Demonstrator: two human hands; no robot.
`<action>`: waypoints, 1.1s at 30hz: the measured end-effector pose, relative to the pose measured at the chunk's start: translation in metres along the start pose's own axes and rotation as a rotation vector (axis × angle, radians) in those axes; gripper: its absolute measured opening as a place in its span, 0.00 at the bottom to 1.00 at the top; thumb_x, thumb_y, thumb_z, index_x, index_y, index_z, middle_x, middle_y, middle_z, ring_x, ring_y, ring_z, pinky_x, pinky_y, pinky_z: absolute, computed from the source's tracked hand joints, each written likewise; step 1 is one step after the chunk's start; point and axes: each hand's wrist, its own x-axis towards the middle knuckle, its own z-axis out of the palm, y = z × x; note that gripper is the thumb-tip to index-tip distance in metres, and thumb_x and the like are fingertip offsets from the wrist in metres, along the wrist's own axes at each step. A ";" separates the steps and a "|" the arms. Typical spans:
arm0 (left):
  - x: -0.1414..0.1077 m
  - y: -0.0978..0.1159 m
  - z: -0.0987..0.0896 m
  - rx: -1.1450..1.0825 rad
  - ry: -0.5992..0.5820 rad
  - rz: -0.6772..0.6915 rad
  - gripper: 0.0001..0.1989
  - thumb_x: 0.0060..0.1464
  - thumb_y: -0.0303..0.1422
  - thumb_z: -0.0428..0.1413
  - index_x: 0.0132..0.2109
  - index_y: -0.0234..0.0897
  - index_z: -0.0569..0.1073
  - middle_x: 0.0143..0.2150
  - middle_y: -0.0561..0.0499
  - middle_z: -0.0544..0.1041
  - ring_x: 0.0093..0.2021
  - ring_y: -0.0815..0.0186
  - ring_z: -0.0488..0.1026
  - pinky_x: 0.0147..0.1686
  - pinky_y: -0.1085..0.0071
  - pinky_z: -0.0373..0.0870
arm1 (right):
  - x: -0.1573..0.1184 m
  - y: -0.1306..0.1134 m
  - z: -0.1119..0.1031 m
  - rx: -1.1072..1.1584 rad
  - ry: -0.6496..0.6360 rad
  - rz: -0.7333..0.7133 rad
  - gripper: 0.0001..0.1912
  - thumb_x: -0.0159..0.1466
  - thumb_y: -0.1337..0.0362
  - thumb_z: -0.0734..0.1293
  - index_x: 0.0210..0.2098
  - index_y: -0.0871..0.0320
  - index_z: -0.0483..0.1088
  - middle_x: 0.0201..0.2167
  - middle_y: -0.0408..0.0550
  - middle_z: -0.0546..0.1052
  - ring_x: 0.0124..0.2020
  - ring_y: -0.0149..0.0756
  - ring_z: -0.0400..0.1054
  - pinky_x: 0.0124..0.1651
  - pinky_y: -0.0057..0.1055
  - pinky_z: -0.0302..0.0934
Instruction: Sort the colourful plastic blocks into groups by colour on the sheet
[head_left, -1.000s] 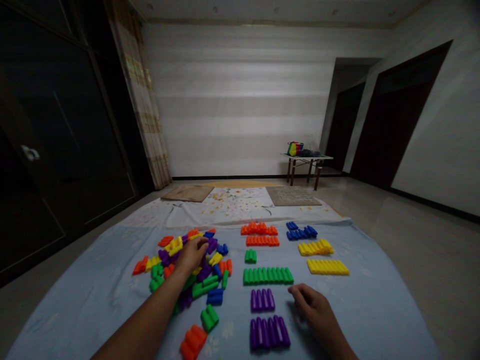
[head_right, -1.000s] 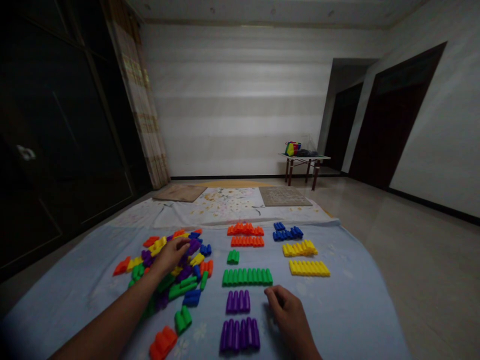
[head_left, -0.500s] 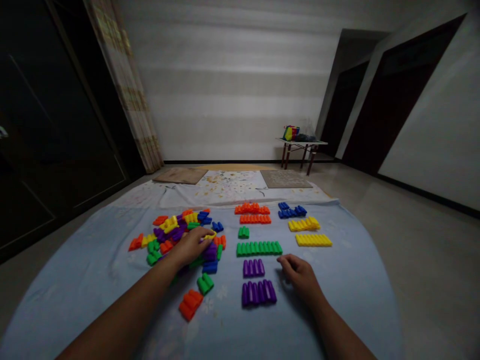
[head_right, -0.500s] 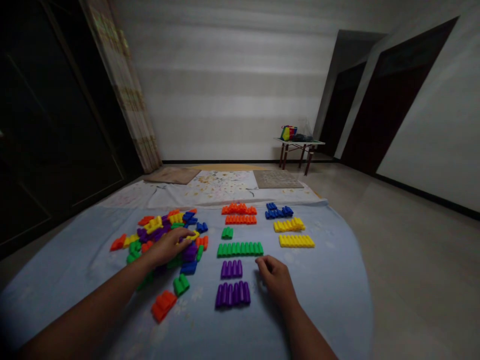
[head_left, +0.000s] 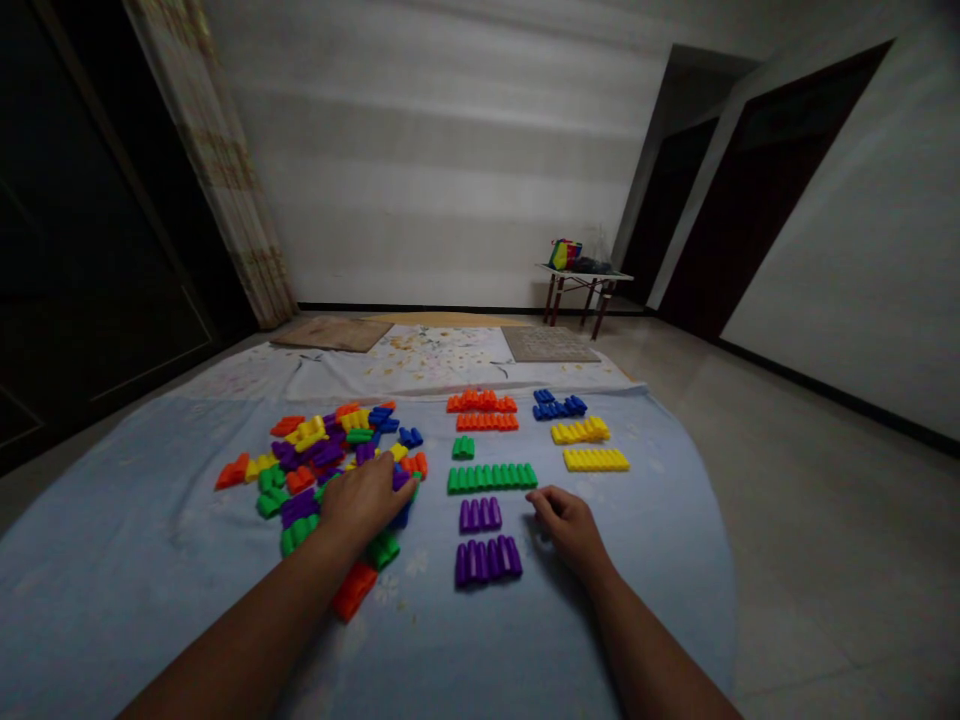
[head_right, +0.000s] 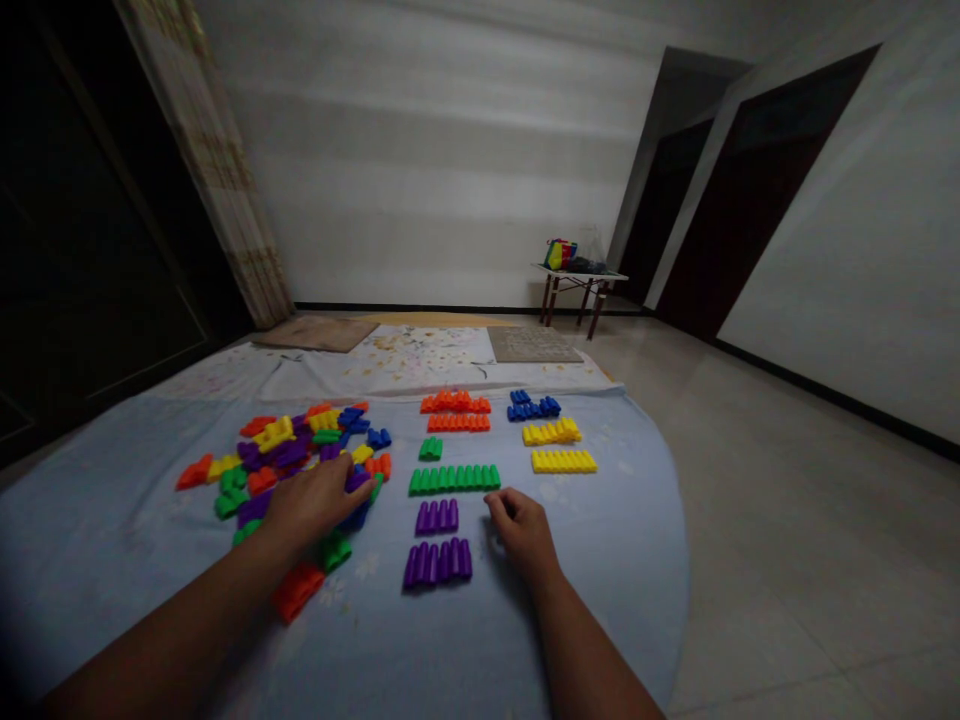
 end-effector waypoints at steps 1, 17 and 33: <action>0.001 0.000 -0.002 0.003 -0.001 0.008 0.26 0.51 0.52 0.41 0.42 0.38 0.69 0.40 0.41 0.76 0.41 0.50 0.73 0.35 0.60 0.65 | 0.000 0.000 0.000 0.006 -0.002 0.002 0.20 0.57 0.48 0.61 0.26 0.60 0.70 0.16 0.39 0.65 0.19 0.28 0.59 0.23 0.24 0.54; -0.058 0.012 0.008 -0.463 -0.268 0.522 0.27 0.47 0.35 0.55 0.56 0.44 0.63 0.55 0.49 0.69 0.53 0.62 0.65 0.54 0.65 0.59 | -0.001 -0.001 -0.001 0.013 0.000 -0.018 0.19 0.58 0.50 0.60 0.27 0.60 0.70 0.17 0.40 0.65 0.19 0.28 0.59 0.23 0.23 0.54; -0.063 0.023 0.017 -0.402 -0.246 0.524 0.23 0.46 0.34 0.54 0.53 0.45 0.66 0.50 0.50 0.72 0.51 0.61 0.65 0.51 0.65 0.59 | -0.001 -0.001 -0.002 -0.006 -0.011 -0.015 0.21 0.58 0.48 0.60 0.29 0.61 0.72 0.18 0.41 0.67 0.20 0.28 0.60 0.23 0.24 0.55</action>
